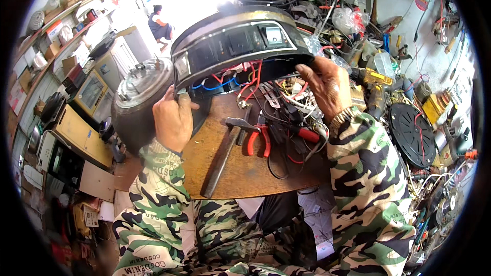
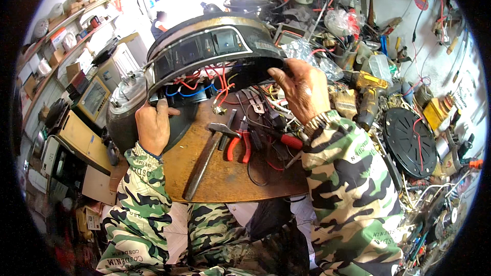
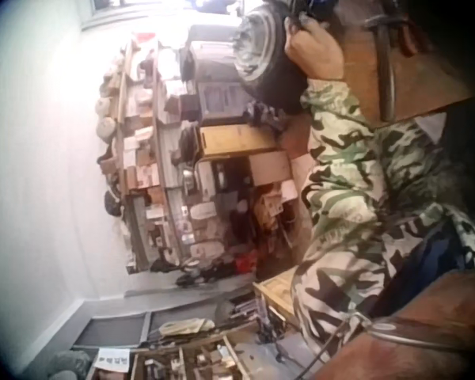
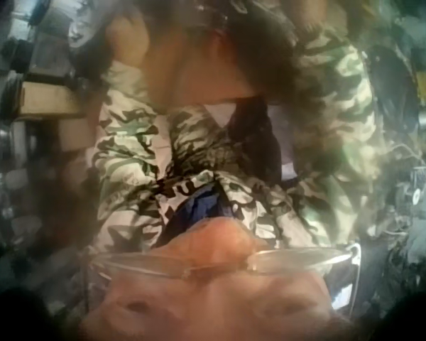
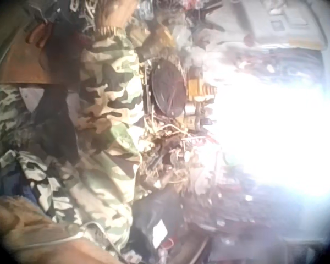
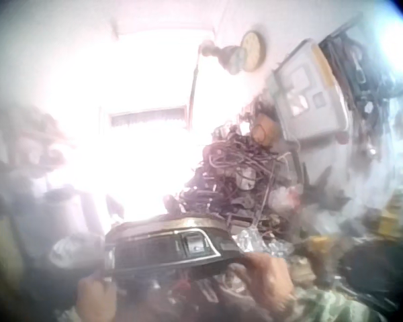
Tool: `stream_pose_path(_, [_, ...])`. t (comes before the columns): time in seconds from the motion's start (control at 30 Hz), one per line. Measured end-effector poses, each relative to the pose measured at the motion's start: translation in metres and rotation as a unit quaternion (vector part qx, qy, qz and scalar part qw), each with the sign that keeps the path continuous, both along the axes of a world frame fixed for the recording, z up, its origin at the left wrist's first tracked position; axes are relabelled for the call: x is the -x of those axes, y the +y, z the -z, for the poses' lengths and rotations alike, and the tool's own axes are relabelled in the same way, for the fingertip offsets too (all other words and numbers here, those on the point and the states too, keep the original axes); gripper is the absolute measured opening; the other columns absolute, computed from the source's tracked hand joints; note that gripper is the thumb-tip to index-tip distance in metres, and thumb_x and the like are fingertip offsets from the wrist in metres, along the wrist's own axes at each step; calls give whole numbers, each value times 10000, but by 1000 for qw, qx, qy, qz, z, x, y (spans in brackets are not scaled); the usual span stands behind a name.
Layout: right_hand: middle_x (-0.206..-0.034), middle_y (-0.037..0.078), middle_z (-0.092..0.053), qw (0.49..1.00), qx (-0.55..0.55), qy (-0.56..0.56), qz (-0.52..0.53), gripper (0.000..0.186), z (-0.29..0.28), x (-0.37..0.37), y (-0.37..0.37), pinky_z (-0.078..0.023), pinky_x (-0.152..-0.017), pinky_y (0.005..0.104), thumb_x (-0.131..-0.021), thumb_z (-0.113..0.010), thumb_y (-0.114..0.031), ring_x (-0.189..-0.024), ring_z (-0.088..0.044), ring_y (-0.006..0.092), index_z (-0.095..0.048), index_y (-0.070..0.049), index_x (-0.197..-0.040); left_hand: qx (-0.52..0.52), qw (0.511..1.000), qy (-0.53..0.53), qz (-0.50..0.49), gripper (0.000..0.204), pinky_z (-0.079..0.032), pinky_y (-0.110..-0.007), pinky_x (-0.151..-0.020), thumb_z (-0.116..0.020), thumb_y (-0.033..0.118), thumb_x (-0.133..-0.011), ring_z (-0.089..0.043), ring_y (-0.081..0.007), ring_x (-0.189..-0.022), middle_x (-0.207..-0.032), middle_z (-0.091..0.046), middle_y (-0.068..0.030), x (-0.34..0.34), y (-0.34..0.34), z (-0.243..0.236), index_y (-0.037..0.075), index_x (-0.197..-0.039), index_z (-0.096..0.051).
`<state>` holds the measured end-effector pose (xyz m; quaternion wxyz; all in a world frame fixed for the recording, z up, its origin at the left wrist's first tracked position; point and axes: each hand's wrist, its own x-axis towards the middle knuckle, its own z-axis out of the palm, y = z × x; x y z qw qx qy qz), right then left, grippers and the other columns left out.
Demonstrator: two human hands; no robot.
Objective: The person holds a circular electronic component, likely a speaker or motor, and manipulates its internal wiring. They use pliers to adjust connections and inspect the assembly throughout the clip.
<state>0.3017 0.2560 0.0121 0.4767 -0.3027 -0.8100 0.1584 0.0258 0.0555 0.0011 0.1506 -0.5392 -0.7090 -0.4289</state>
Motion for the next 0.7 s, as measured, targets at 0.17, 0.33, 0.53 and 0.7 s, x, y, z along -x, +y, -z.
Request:
stream_pose_path(0.17, [-729,172,-599,995,3,83,-59,397,-15,3,-14,-488,-639,414,-985,-787,-342,-639,-589,310,-651,25,-915,41,998,-33,-18,379,-538,-438,-621,-534,176,-1082,-752,-323,-646,-608,-701,-169,7,-27,-39,-85,-868,-706])
stream_pose_path(0.33, [-848,162,-700,984,-12,139,-112,244,-16,8,-21,-538,-711,372,-942,-810,-162,-730,-674,253,-737,9,-1101,-22,987,-155,44,428,-504,-406,-524,-529,163,-1092,-750,-264,-586,-574,-673,-162,-6,-40,-46,-87,-789,-698])
stream_pose_path(0.53, [-998,116,-754,979,51,138,-144,272,-10,14,-27,-527,-873,329,-1007,-671,-43,-925,-659,158,-715,4,-1271,31,997,-68,-28,516,-556,-466,-620,-497,304,-1121,-723,-337,-600,-660,-731,-164,-12,-74,-36,-18,-787,-722])
stream_pose_path(0.7, [-1209,35,-732,939,115,259,-195,272,9,4,10,-477,-1042,302,-1089,-588,-3,-1139,-603,122,-691,34,-1337,-64,993,-92,35,285,-577,-446,-664,-575,238,-1090,-769,-363,-741,-777,-753,-192,-34,-57,19,-19,-1048,-691])
